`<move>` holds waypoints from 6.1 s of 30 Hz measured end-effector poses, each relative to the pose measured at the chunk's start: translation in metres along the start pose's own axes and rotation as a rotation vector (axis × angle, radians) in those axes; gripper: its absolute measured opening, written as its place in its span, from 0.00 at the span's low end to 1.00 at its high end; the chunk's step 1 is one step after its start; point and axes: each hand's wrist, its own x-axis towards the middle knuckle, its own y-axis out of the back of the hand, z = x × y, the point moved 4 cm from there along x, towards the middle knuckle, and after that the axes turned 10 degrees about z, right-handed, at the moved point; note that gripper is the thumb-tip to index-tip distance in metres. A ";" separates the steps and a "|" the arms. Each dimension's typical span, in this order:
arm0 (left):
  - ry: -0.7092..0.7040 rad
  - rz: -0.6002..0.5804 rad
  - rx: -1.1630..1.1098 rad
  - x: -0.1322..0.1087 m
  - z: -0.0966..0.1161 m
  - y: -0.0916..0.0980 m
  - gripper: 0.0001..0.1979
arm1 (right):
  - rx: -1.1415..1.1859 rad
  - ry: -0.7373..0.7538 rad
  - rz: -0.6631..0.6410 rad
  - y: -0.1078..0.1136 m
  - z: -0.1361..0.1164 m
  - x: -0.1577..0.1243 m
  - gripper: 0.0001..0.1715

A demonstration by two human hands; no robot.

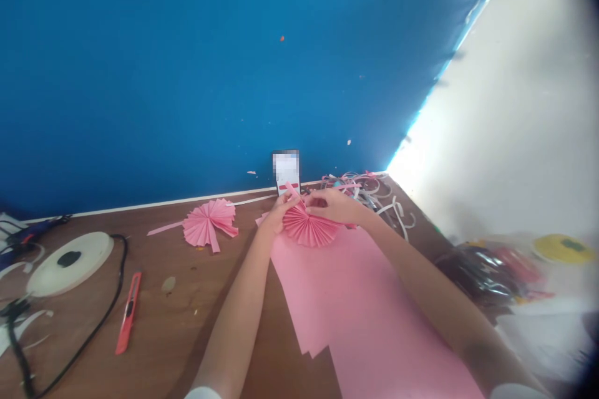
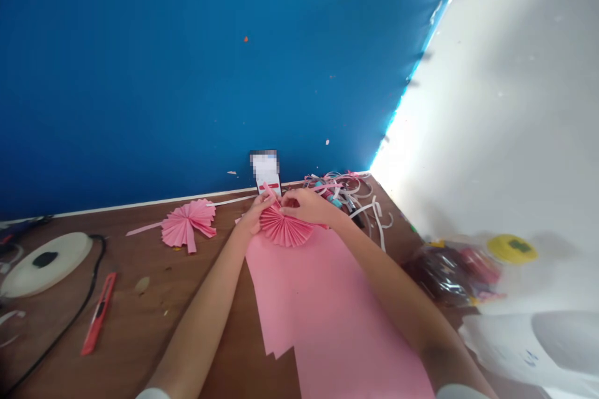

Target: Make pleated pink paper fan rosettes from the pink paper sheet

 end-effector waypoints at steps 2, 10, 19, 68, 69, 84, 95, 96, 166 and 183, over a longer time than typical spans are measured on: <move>-0.019 -0.010 0.009 -0.001 0.002 -0.003 0.24 | -0.150 0.022 0.018 -0.002 0.000 -0.001 0.07; -0.092 -0.035 -0.020 -0.008 0.011 -0.010 0.20 | -0.563 0.101 0.029 -0.005 0.000 -0.006 0.05; -0.093 -0.102 0.018 -0.013 0.020 -0.009 0.12 | -0.736 0.050 -0.100 0.005 -0.014 -0.009 0.14; -0.424 -0.411 1.162 -0.018 0.039 -0.031 0.16 | -0.719 -0.007 -0.207 -0.013 0.022 -0.004 0.17; -0.436 -0.402 1.154 -0.017 0.039 -0.031 0.16 | -0.715 -0.010 -0.211 -0.013 0.022 -0.004 0.17; -0.505 -0.352 1.219 -0.013 0.030 -0.031 0.11 | -0.808 -0.028 -0.159 -0.025 0.028 -0.006 0.17; -0.509 -0.367 1.181 -0.011 0.030 -0.028 0.09 | -0.843 0.030 -0.157 -0.028 0.022 -0.006 0.16; -0.503 -0.375 1.181 -0.011 0.029 -0.027 0.09 | -0.834 0.033 -0.163 -0.028 0.022 -0.006 0.16; -0.350 -0.361 1.207 -0.027 0.057 -0.033 0.16 | -0.661 0.013 -0.149 -0.013 0.019 -0.003 0.18; -0.393 -0.361 1.245 -0.027 0.056 -0.034 0.19 | -0.596 -0.031 -0.207 -0.008 0.014 -0.005 0.21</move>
